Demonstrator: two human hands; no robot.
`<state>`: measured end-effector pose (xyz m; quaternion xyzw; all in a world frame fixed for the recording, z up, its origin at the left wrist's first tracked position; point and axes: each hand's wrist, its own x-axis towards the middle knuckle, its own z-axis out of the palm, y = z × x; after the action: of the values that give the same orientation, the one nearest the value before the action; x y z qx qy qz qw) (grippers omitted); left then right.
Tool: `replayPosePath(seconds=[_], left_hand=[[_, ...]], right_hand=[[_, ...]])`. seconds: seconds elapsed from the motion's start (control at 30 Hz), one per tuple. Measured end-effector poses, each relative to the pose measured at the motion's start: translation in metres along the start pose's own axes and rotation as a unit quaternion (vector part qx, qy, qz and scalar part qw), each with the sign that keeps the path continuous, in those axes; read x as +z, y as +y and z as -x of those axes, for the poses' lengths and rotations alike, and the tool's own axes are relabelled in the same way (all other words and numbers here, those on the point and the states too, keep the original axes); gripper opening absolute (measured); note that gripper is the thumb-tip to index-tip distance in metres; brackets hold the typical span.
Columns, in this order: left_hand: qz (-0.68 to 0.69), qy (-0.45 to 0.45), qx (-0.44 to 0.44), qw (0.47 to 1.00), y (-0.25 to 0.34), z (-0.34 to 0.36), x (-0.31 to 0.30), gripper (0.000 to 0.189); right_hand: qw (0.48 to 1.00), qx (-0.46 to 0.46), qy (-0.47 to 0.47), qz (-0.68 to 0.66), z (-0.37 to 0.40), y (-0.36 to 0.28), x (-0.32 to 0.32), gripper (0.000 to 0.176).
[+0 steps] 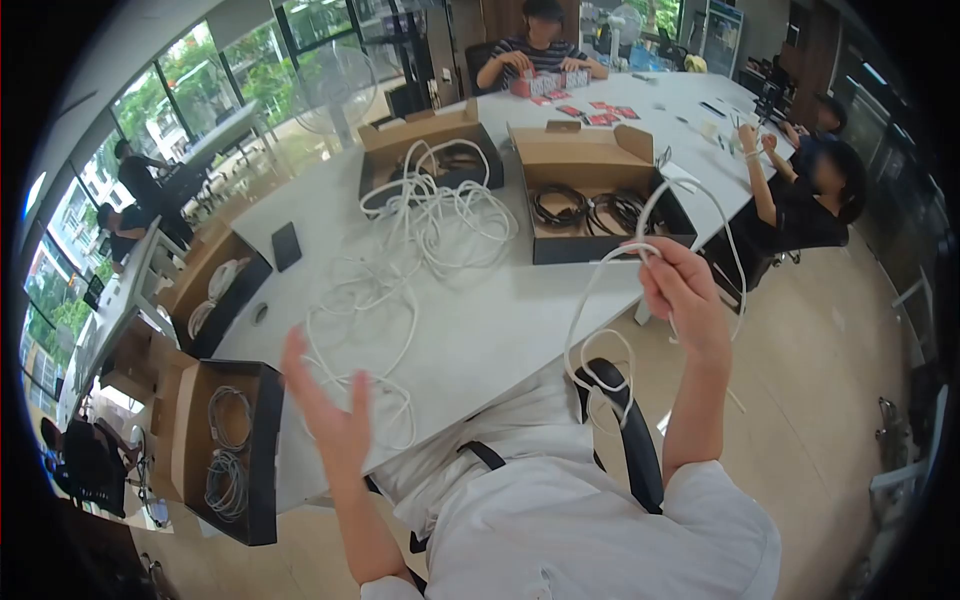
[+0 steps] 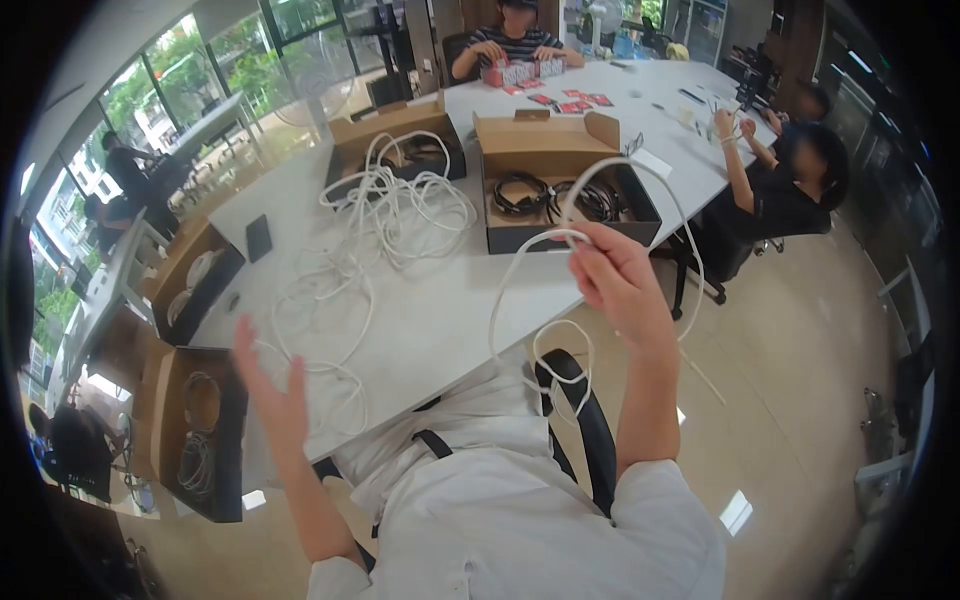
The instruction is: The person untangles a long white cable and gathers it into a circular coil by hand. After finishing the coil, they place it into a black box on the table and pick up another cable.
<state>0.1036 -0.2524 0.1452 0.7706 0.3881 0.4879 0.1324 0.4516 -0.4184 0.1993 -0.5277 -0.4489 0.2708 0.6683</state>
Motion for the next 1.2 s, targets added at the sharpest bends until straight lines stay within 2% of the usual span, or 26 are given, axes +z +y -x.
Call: replayPosePath(seconds=[0.03, 0.1, 0.17, 0.23, 0.33, 0.43, 0.53, 0.63, 0.67, 0.77, 0.8, 0.87, 0.9, 0.93, 1.0, 1.07, 1.2], left_hand=[[0.110, -0.073, 0.022, 0.991, 0.019, 0.003, 0.016, 0.090], [0.289, -0.206, 0.090, 0.931, 0.046, 0.014, 0.061, 0.106], [0.392, -0.303, -0.026, 0.868, 0.073, 0.035, 0.106, 0.113], [0.373, -0.362, -0.074, 0.851, 0.083, 0.052, 0.137, 0.104], [0.449, -0.492, -0.091, 0.740, 0.083, 0.066, 0.166, 0.079], [0.455, -0.500, -0.097, 0.731, 0.092, 0.067, 0.156, 0.055], [0.472, -0.497, 0.007, 0.728, 0.097, 0.065, 0.133, 0.045], [0.481, -0.457, 0.191, 0.723, 0.100, 0.072, 0.107, 0.036], [0.483, -0.454, 0.217, 0.717, 0.102, 0.074, 0.093, 0.027], [0.519, -0.536, 0.143, 0.650, 0.095, 0.075, 0.053, 0.020], [0.539, -0.502, 0.106, 0.667, 0.097, 0.073, 0.033, 0.009], [0.653, -0.396, -0.001, 0.645, 0.089, 0.076, 0.008, 0.009], [0.669, -0.343, 0.019, 0.659, 0.085, 0.069, 0.000, 0.010], [0.684, -0.288, 0.040, 0.670, 0.081, 0.059, -0.009, 0.011], [0.760, -0.199, 0.021, 0.618, 0.075, 0.041, -0.026, 0.008], [0.811, -0.048, -0.055, 0.581, 0.061, 0.027, -0.037, 0.009], [0.889, -0.107, -0.100, 0.434, -0.002, -0.001, -0.056, 0.017]], right_hand=[[0.999, 0.000, -0.024, 0.025, -0.003, 0.000, 0.009, 0.028], [0.997, -0.005, -0.059, 0.047, -0.008, 0.003, 0.025, 0.029], [0.996, -0.017, -0.080, 0.045, -0.012, 0.005, 0.041, 0.031], [0.996, -0.033, -0.076, 0.025, -0.012, 0.005, 0.051, 0.031], [0.996, -0.051, -0.070, -0.015, -0.005, -0.011, 0.061, 0.030], [0.993, -0.068, -0.079, -0.064, 0.005, -0.013, 0.063, 0.029], [0.993, -0.079, -0.074, -0.042, 0.020, -0.006, 0.067, 0.030], [0.994, -0.092, -0.049, 0.028, 0.041, 0.006, 0.068, 0.031], [0.994, -0.094, -0.041, 0.048, 0.046, 0.013, 0.065, 0.031], [0.986, -0.115, -0.018, 0.122, 0.062, 0.031, 0.059, 0.030], [0.981, -0.125, -0.009, 0.150, 0.066, 0.032, 0.057, 0.029], [0.990, -0.008, -0.112, 0.086, 0.080, 0.024, 0.046, 0.033], [0.984, 0.052, -0.163, 0.053, 0.085, 0.021, 0.044, 0.035], [0.975, 0.032, -0.216, 0.044, 0.090, 0.024, 0.046, 0.038], [0.946, -0.007, -0.322, 0.025, 0.100, 0.035, 0.054, 0.045], [0.915, -0.021, -0.401, 0.045, 0.108, 0.040, 0.071, 0.047], [0.861, -0.009, -0.493, 0.127, 0.103, 0.050, 0.097, 0.053]])
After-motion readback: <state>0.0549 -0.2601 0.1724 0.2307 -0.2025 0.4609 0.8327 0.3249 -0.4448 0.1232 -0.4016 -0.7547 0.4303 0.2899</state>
